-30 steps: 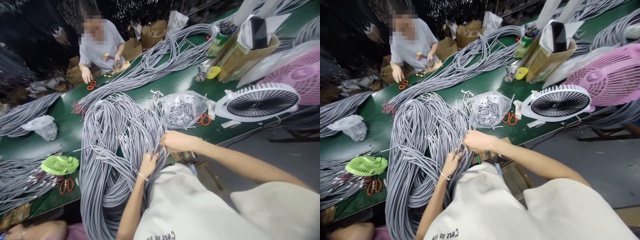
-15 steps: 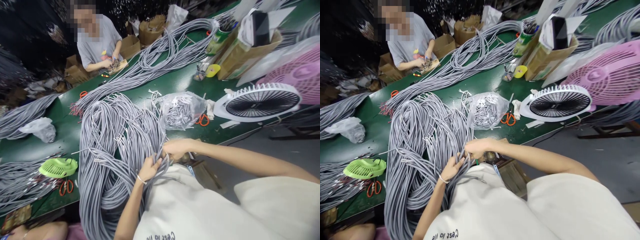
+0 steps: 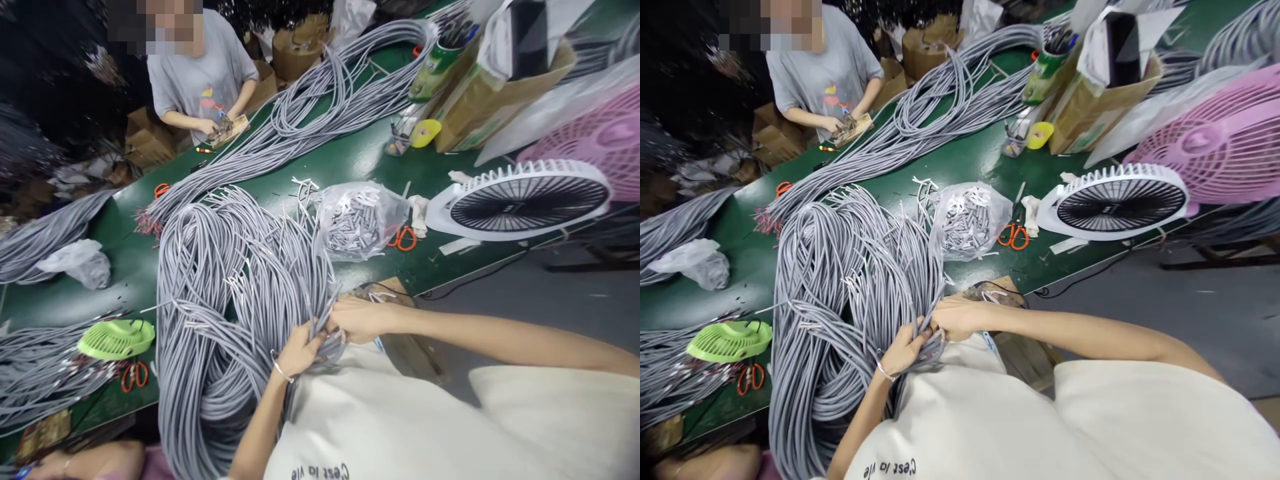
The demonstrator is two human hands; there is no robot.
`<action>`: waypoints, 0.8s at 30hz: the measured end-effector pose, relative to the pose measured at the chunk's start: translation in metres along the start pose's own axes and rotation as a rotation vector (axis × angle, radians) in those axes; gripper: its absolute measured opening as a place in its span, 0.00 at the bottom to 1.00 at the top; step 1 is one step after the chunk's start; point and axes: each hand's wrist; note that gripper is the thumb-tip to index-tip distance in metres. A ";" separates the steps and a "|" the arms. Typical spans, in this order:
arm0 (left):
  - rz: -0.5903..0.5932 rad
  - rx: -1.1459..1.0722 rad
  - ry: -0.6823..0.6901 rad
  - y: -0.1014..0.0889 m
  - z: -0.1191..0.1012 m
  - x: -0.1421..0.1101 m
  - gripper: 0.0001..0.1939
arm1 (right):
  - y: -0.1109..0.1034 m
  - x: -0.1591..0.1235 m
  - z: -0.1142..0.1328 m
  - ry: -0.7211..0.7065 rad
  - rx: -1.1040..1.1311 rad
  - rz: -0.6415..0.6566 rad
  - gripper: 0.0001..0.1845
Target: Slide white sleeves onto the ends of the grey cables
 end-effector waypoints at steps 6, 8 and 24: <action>0.066 -0.086 -0.073 0.003 -0.002 -0.015 0.15 | -0.016 -0.013 0.022 -0.020 -0.132 0.034 0.11; 0.054 -0.074 -0.063 0.003 -0.002 -0.020 0.17 | -0.022 -0.015 0.024 -0.064 -0.147 0.054 0.11; -0.108 -0.386 -0.106 -0.022 0.018 -0.013 0.32 | -0.104 -0.069 -0.095 0.793 -0.262 -0.601 0.17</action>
Point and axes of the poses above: each hand's wrist, its own x-axis towards the middle knuckle, its own y-axis out of the palm, z = x × y, and after that the axes turned 4 degrees about x, right-handed
